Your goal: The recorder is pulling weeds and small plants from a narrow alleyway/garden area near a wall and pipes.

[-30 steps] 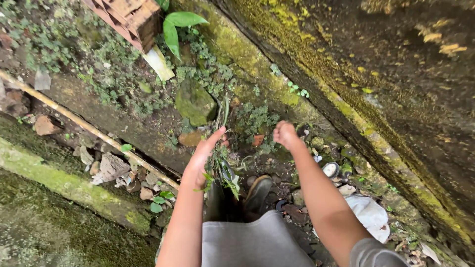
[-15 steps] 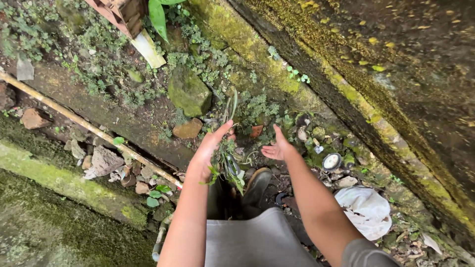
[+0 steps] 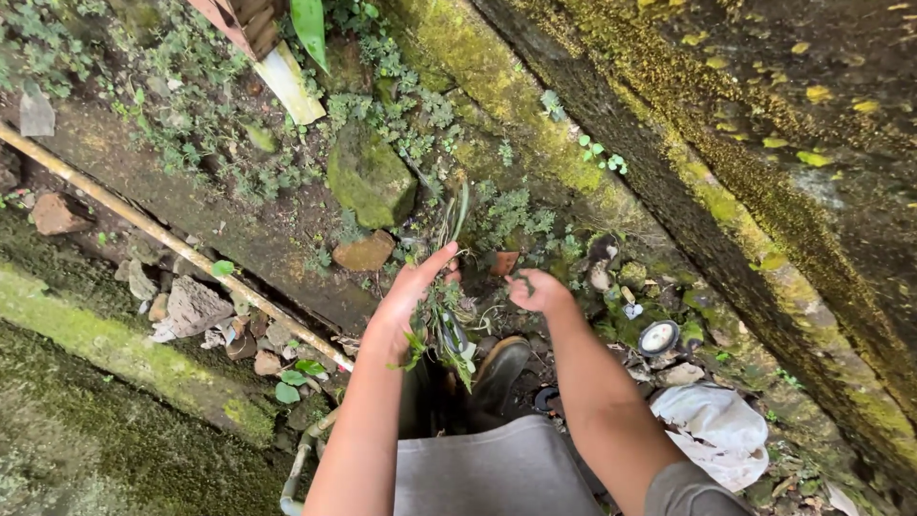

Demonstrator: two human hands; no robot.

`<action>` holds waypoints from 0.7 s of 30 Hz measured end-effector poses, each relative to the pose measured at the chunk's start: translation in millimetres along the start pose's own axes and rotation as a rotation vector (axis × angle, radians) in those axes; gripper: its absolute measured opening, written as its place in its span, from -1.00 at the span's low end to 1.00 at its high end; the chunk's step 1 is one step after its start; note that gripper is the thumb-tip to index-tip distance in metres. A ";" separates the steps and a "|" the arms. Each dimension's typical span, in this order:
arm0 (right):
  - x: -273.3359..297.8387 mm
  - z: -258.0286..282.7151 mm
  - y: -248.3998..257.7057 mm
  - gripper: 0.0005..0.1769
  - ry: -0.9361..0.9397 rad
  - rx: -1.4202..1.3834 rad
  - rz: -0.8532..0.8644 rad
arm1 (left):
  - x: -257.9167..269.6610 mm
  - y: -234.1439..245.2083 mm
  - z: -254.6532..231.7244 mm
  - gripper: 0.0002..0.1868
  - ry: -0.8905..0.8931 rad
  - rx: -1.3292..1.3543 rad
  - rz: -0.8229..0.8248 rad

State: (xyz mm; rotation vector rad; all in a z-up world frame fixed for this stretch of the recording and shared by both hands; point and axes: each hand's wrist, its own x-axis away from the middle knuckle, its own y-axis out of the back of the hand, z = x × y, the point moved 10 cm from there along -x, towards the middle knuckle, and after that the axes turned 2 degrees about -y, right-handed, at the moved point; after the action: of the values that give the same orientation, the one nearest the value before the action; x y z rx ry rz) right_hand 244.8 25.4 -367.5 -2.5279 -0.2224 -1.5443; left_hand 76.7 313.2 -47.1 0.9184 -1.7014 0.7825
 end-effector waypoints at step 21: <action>149.0 -18.3 -75.7 -0.33 0.246 0.095 -0.077 | -3.0 -19.7 8.9 -0.26 -0.015 0.048 0.058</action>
State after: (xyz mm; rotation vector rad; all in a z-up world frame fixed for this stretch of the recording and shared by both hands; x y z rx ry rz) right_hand 280.1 100.8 -221.4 -2.2561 -0.3537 -1.8087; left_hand 90.2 296.5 -51.1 0.9135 -1.7354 0.8606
